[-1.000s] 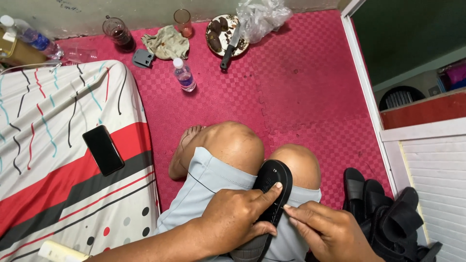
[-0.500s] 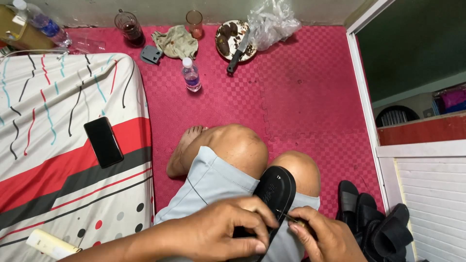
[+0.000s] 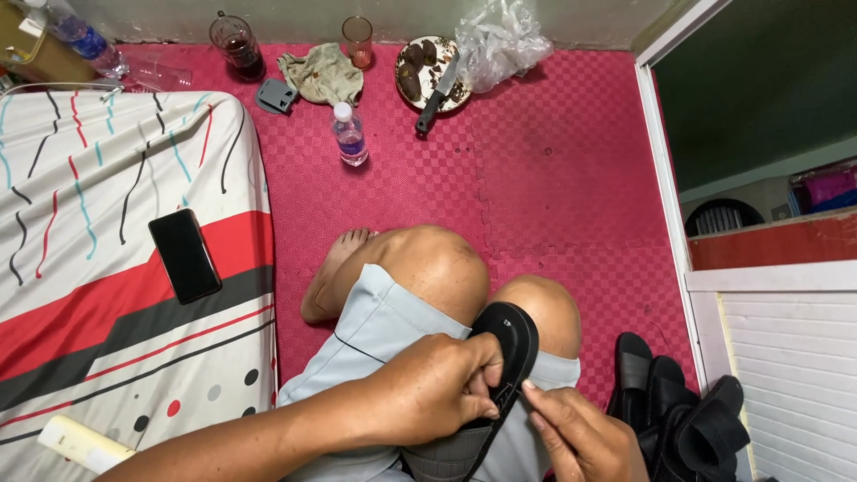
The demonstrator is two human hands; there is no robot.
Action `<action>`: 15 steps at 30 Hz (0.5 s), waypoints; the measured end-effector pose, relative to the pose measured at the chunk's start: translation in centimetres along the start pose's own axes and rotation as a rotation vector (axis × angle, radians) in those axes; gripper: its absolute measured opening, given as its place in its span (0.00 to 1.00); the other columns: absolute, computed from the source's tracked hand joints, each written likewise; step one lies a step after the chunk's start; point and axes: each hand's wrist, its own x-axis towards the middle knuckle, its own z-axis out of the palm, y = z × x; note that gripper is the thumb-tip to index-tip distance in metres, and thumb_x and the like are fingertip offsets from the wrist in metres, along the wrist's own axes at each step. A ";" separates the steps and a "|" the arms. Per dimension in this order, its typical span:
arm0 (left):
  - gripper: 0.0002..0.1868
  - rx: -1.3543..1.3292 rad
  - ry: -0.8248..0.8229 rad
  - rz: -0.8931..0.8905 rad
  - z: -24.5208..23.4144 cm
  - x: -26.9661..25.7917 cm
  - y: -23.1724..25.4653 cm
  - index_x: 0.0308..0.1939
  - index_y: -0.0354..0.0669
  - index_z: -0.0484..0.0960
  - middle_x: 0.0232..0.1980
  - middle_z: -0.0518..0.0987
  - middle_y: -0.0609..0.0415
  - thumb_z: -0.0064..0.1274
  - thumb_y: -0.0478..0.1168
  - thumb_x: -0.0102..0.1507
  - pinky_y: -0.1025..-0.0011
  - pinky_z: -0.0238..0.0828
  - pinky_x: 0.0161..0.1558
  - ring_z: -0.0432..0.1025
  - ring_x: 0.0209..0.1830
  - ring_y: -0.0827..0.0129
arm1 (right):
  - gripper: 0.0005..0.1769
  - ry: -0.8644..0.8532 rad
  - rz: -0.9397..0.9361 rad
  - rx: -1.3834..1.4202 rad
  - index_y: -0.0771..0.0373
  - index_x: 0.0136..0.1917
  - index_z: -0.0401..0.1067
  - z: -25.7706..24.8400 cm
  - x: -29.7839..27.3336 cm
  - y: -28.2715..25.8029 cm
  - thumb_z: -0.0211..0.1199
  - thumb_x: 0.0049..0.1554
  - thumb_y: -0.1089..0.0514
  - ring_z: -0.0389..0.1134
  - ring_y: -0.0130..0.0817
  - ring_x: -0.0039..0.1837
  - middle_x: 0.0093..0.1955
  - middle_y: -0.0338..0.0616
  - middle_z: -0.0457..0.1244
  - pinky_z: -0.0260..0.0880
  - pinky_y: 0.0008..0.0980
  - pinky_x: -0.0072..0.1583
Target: Repairing a sandal by hand-stitching the strap using an awl and thread.
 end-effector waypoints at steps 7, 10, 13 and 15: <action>0.20 0.146 0.312 0.551 -2.0 0.2 -0.2 0.45 0.39 0.68 0.44 0.72 0.47 0.53 0.43 0.54 0.63 0.61 0.47 0.67 0.45 0.55 | 0.23 -0.100 0.323 0.083 0.55 0.60 0.68 -1.9 -4.1 0.1 0.54 0.50 0.62 0.60 0.19 0.31 0.29 0.32 0.56 0.59 0.14 0.42; 0.27 0.458 0.355 0.703 -3.1 2.3 -0.4 0.54 0.45 0.68 0.60 0.67 0.46 0.58 0.37 0.52 0.52 0.54 0.59 0.59 0.62 0.49 | 0.21 0.402 0.791 0.299 0.59 0.58 0.70 1.7 -2.9 -1.8 0.49 0.51 0.65 0.53 0.25 0.21 0.28 0.43 0.64 0.54 0.20 0.26; 0.21 0.512 0.164 0.728 -4.0 4.6 -0.4 0.54 0.51 0.73 0.59 0.70 0.57 0.53 0.43 0.56 0.48 0.49 0.60 0.63 0.60 0.59 | 0.29 0.495 0.625 0.854 0.64 0.66 0.54 3.9 -1.0 -1.9 0.49 0.53 0.52 0.49 0.21 0.15 0.20 0.46 0.55 0.48 0.17 0.17; 0.16 0.504 0.051 0.777 -4.1 5.6 -0.6 0.47 0.51 0.76 0.39 0.74 0.54 0.54 0.44 0.55 0.59 0.64 0.36 0.70 0.36 0.57 | 0.33 0.498 0.457 1.701 0.67 0.30 0.57 4.6 -1.0 -1.2 0.39 0.59 0.35 0.43 0.26 0.17 0.18 0.39 0.45 0.42 0.23 0.15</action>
